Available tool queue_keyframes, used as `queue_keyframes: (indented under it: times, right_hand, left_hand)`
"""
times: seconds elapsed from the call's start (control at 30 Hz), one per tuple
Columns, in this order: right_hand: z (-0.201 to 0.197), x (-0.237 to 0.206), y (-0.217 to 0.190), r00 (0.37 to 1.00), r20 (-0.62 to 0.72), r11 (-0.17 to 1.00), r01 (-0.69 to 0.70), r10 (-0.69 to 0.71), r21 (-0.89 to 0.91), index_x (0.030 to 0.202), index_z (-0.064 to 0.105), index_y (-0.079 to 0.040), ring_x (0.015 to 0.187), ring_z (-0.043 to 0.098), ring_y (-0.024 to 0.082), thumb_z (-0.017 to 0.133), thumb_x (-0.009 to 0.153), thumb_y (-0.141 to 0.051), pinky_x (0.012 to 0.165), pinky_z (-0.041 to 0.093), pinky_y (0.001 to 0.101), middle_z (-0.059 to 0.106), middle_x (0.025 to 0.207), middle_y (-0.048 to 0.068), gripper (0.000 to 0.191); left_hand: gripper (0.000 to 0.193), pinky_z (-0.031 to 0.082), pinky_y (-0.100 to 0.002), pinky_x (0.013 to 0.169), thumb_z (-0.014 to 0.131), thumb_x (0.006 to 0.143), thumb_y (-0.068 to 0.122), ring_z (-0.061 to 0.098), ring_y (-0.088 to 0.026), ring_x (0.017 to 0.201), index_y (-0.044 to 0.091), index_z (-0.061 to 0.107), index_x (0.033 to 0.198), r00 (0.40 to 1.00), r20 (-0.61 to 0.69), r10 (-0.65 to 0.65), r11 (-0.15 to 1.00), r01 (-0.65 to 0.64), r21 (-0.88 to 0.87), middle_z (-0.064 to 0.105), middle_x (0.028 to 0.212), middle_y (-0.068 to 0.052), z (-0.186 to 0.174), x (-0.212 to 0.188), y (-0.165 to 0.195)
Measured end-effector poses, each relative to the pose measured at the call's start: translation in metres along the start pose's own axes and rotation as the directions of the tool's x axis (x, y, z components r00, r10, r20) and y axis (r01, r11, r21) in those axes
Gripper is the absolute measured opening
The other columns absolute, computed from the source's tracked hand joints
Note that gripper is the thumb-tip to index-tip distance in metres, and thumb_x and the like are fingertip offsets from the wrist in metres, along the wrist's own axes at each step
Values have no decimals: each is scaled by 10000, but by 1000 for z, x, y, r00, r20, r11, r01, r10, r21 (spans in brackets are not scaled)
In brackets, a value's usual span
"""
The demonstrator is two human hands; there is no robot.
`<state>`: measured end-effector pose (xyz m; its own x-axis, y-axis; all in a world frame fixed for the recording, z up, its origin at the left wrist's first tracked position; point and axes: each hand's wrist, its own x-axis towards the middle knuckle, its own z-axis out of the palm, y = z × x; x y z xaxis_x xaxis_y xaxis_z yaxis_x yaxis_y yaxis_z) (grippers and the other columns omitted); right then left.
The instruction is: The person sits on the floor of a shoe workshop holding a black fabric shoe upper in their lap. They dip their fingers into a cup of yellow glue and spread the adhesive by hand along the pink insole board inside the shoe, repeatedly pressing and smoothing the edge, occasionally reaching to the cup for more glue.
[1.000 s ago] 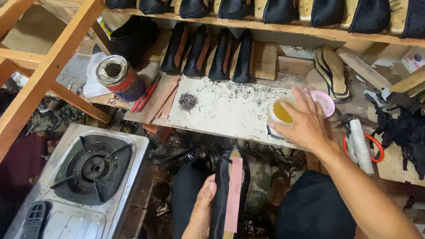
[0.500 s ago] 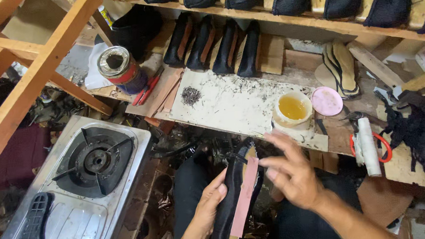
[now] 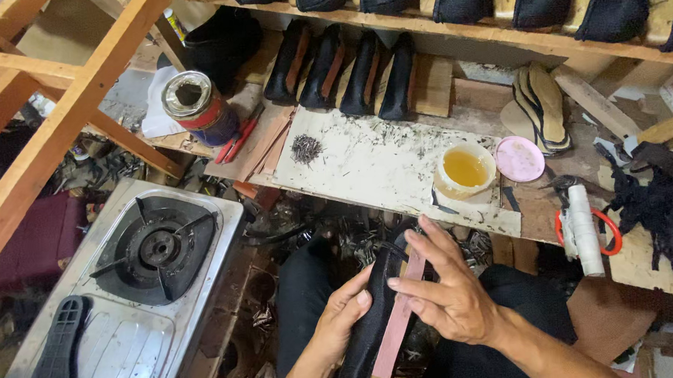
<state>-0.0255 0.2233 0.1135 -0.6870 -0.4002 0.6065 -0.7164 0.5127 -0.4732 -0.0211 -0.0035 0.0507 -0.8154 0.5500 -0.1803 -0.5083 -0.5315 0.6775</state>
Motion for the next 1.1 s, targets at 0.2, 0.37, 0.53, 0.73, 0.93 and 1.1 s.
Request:
queue_keyframes:
  times: [0.2, 0.37, 0.53, 0.73, 0.93, 1.1]
  right_hand:
    - [-5, 6, -1, 1000, 4, 1000, 14, -14, -15, 1195, 769, -185, 1568, 227, 393, 710, 910, -219, 1282, 227, 506, 326, 1637, 149, 293]
    - [-6, 12, -3, 996, -2, 996, 85, -85, -23, 1139, 779, -214, 1543, 260, 413, 736, 877, -205, 1277, 229, 539, 360, 1609, 144, 265]
    - [-8, 10, -7, 991, 55, 992, 123, -121, -40, 1122, 793, -206, 1510, 306, 446, 751, 863, -222, 1251, 257, 585, 404, 1567, 154, 263]
    - [-7, 3, -8, 988, 67, 985, 146, -141, -88, 1114, 796, -229, 1502, 338, 412, 749, 847, -257, 1251, 252, 594, 427, 1548, 123, 272]
    - [-4, 4, -2, 997, -72, 987, -24, 13, -158, 1105, 776, -215, 1504, 323, 415, 692, 860, -201, 1261, 275, 525, 401, 1579, 184, 260]
    - [-8, 8, -5, 994, -75, 988, -94, 85, -124, 1129, 777, -177, 1522, 333, 409, 694, 901, -223, 1260, 277, 503, 418, 1578, 184, 247]
  left_hand:
    - [680, 528, -323, 1005, 673, 940, 283, 657, -158, 1156, 14, 463, 1527, 998, -29, -51, 998, 52, 24, 654, 1367, -125, -3, 2, -2]
    - [658, 530, -316, 1015, 646, 957, 282, 665, -165, 1166, -4, 475, 1524, 1000, 11, -19, 1000, 18, 13, 661, 1362, -129, 0, 2, 2]
    - [642, 528, -319, 1015, 634, 962, 276, 660, -164, 1167, 7, 475, 1523, 1000, 15, -21, 1000, 21, 21, 657, 1364, -131, 5, 2, 9]
    - [650, 527, -321, 1032, 647, 953, 274, 655, -166, 1188, 7, 474, 1520, 1000, 18, -18, 998, 17, 64, 653, 1380, -125, 7, 3, 14]
    - [663, 522, -318, 1016, 670, 944, 288, 653, -171, 1171, 18, 491, 1522, 1000, 21, -9, 991, 6, 133, 658, 1372, -133, 11, 3, 16]
    - [680, 523, -304, 999, 687, 930, 289, 652, -163, 1163, 24, 494, 1525, 1000, 18, -12, 989, 9, 150, 660, 1370, -134, 10, 3, 15]
